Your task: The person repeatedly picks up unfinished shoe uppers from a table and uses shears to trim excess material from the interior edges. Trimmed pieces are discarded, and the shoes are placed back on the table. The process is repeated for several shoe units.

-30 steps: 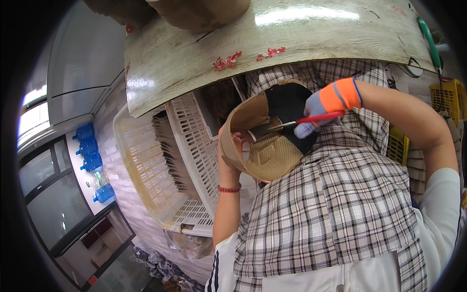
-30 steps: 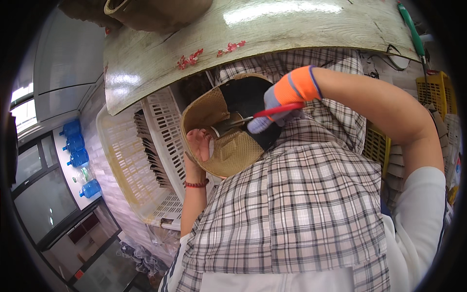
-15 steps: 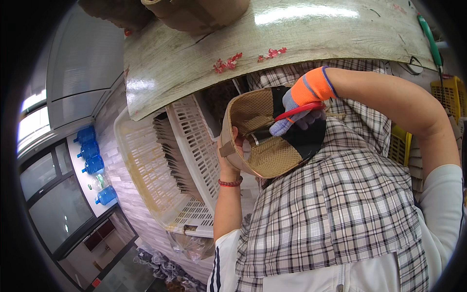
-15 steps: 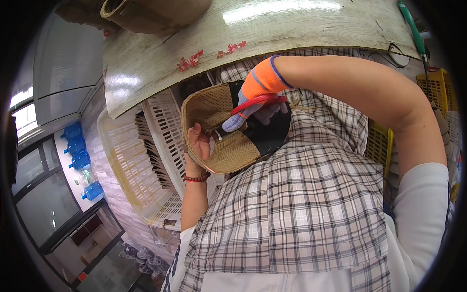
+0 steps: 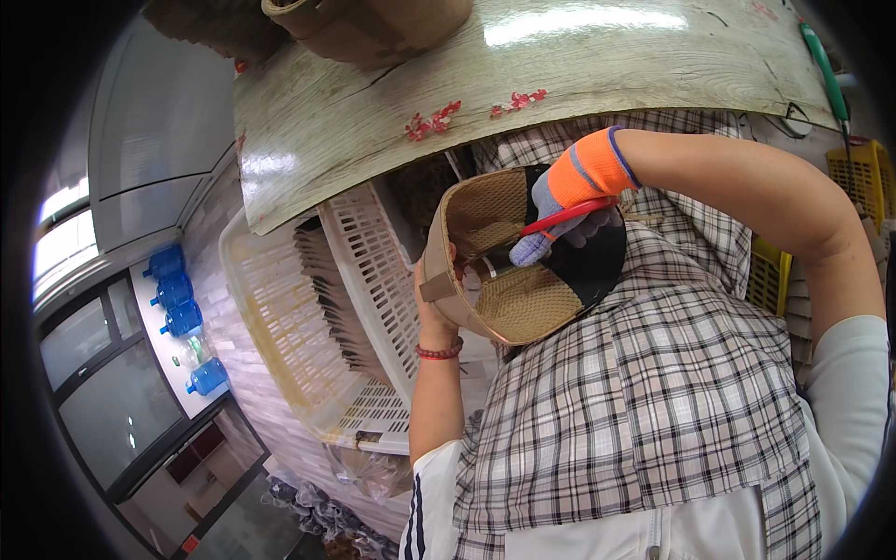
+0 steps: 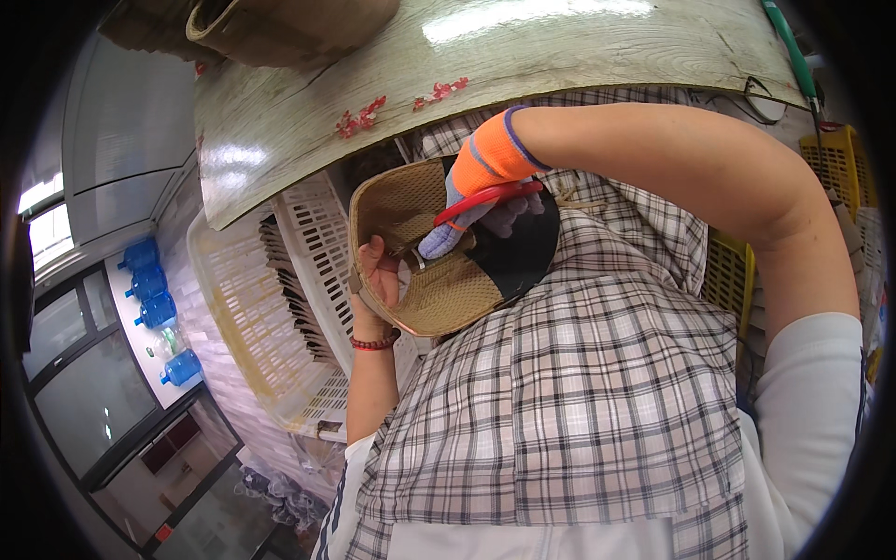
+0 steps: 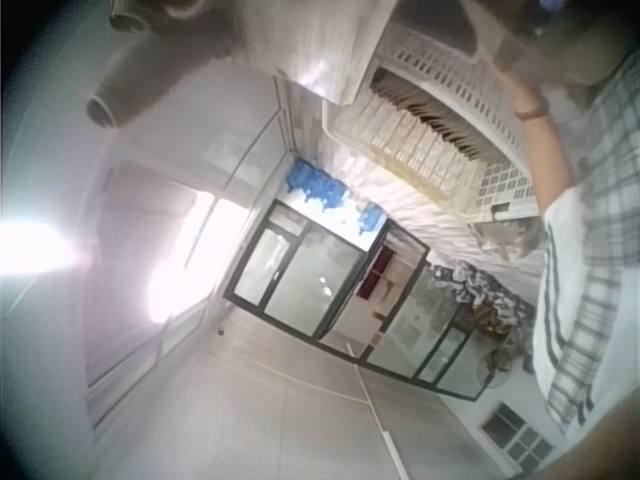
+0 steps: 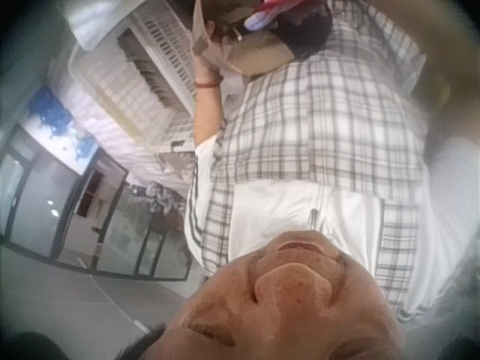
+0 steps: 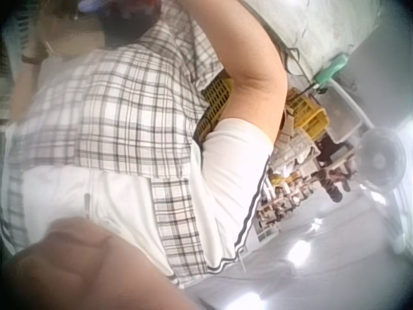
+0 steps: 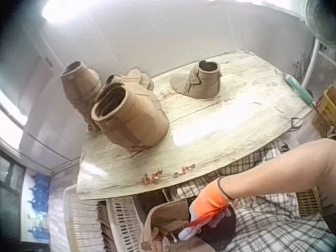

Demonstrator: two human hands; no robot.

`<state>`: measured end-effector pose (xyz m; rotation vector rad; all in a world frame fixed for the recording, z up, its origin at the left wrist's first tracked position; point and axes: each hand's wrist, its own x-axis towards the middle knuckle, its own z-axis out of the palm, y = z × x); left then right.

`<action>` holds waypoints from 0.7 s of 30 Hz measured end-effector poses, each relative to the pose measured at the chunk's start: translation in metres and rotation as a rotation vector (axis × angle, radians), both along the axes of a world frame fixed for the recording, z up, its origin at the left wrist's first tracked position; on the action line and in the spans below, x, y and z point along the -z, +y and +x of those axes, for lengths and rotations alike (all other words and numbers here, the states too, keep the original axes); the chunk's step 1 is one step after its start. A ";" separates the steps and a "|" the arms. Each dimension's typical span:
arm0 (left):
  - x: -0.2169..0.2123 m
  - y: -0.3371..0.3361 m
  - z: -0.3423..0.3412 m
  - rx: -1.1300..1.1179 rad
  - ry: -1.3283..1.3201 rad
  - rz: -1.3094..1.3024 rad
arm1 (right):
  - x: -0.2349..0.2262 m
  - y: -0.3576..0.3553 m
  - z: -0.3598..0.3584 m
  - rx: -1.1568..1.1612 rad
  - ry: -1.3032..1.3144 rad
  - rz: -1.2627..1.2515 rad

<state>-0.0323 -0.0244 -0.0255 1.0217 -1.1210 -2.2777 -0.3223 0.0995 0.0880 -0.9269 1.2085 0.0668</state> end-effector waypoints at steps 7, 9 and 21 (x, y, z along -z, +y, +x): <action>-0.014 0.004 -0.016 0.048 0.099 0.057 | -0.011 0.022 0.020 0.136 0.156 -0.091; -0.014 0.009 -0.023 0.014 0.130 0.111 | 0.002 0.042 0.013 0.078 0.050 -0.069; 0.011 0.008 -0.043 0.208 0.050 0.070 | 0.051 0.089 -0.028 0.244 -0.642 0.037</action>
